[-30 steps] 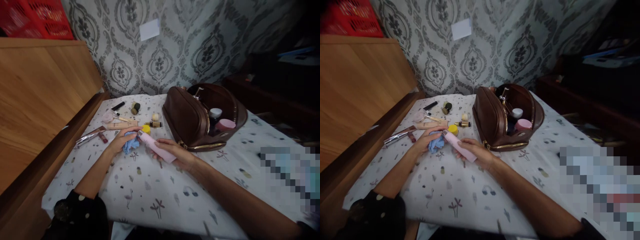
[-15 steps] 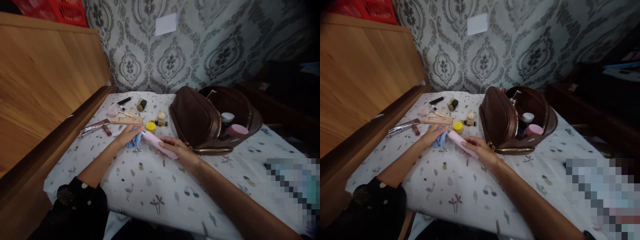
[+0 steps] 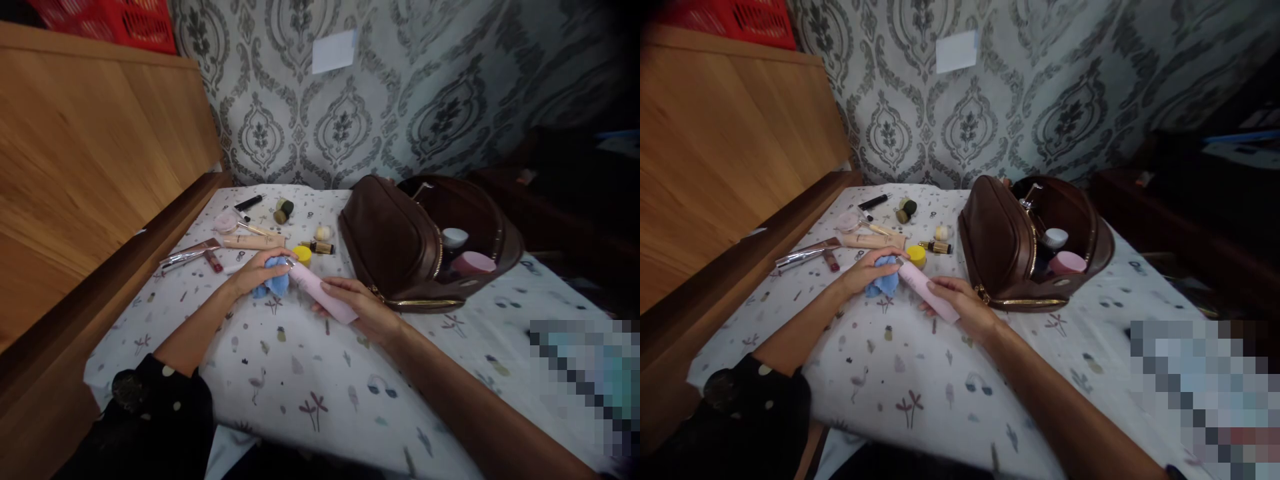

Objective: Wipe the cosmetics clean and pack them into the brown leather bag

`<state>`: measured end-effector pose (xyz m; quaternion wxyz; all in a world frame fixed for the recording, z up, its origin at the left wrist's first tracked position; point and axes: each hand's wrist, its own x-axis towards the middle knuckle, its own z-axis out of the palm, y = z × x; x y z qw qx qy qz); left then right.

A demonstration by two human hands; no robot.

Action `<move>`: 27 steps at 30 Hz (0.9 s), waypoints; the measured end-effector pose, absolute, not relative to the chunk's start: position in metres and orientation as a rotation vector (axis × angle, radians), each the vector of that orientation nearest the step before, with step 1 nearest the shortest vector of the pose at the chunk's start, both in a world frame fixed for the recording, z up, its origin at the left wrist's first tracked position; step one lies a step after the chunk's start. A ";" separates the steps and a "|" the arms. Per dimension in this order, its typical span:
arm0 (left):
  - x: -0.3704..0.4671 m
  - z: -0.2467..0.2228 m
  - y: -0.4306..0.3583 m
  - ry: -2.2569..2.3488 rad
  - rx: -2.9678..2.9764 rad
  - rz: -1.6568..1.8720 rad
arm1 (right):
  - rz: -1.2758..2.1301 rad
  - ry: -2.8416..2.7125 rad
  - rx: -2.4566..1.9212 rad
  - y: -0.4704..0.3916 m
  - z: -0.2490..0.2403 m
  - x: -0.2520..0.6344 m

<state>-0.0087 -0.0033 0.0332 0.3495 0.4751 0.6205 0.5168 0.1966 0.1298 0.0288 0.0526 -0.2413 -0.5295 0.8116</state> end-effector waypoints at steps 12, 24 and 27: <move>-0.003 0.032 0.001 1.680 1.122 1.372 | 2.475 -1.732 -0.579 0.129 0.027 0.198; 0.001 0.038 0.000 1.664 1.136 1.407 | 2.527 -1.714 -0.687 0.127 0.032 0.201; 0.002 0.036 0.004 1.858 1.009 1.508 | 2.484 -1.716 -0.706 0.125 0.030 0.199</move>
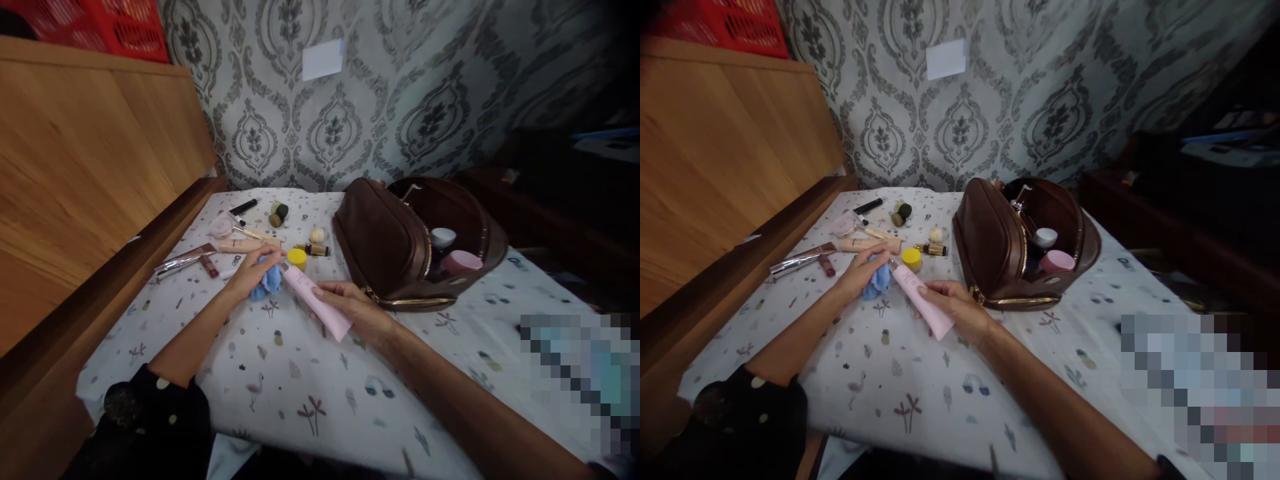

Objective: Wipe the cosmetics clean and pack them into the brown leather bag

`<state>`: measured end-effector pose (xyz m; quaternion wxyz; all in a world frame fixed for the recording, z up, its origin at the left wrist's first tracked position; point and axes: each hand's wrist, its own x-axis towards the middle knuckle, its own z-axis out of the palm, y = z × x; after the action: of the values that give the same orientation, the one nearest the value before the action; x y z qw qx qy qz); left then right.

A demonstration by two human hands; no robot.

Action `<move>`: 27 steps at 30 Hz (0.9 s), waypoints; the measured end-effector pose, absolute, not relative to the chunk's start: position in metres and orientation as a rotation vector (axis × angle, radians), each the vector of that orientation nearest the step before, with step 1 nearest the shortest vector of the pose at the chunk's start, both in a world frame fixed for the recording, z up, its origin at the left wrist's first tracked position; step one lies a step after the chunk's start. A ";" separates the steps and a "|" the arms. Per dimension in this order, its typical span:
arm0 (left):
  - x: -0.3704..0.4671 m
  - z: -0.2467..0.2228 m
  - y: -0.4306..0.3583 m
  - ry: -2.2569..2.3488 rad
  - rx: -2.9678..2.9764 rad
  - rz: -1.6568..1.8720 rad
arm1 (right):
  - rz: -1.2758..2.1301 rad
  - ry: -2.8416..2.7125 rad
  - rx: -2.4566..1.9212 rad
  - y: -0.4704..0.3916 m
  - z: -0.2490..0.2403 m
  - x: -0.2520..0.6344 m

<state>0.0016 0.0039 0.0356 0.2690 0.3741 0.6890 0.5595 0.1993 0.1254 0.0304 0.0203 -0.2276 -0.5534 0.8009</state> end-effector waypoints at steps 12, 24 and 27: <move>0.036 0.041 0.006 2.015 1.457 1.327 | 2.406 -1.838 -0.611 0.118 0.027 0.201; 0.033 0.047 0.004 2.026 1.398 1.482 | 2.517 -1.807 -0.489 0.111 0.033 0.202; 0.032 0.050 0.004 2.112 1.404 1.446 | 1.934 -2.242 -0.420 0.108 0.039 0.206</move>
<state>0.0320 0.0045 0.0496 0.1110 0.4780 0.7189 0.4923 0.2057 0.1080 0.0390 0.0755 -0.1400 -0.7475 0.6449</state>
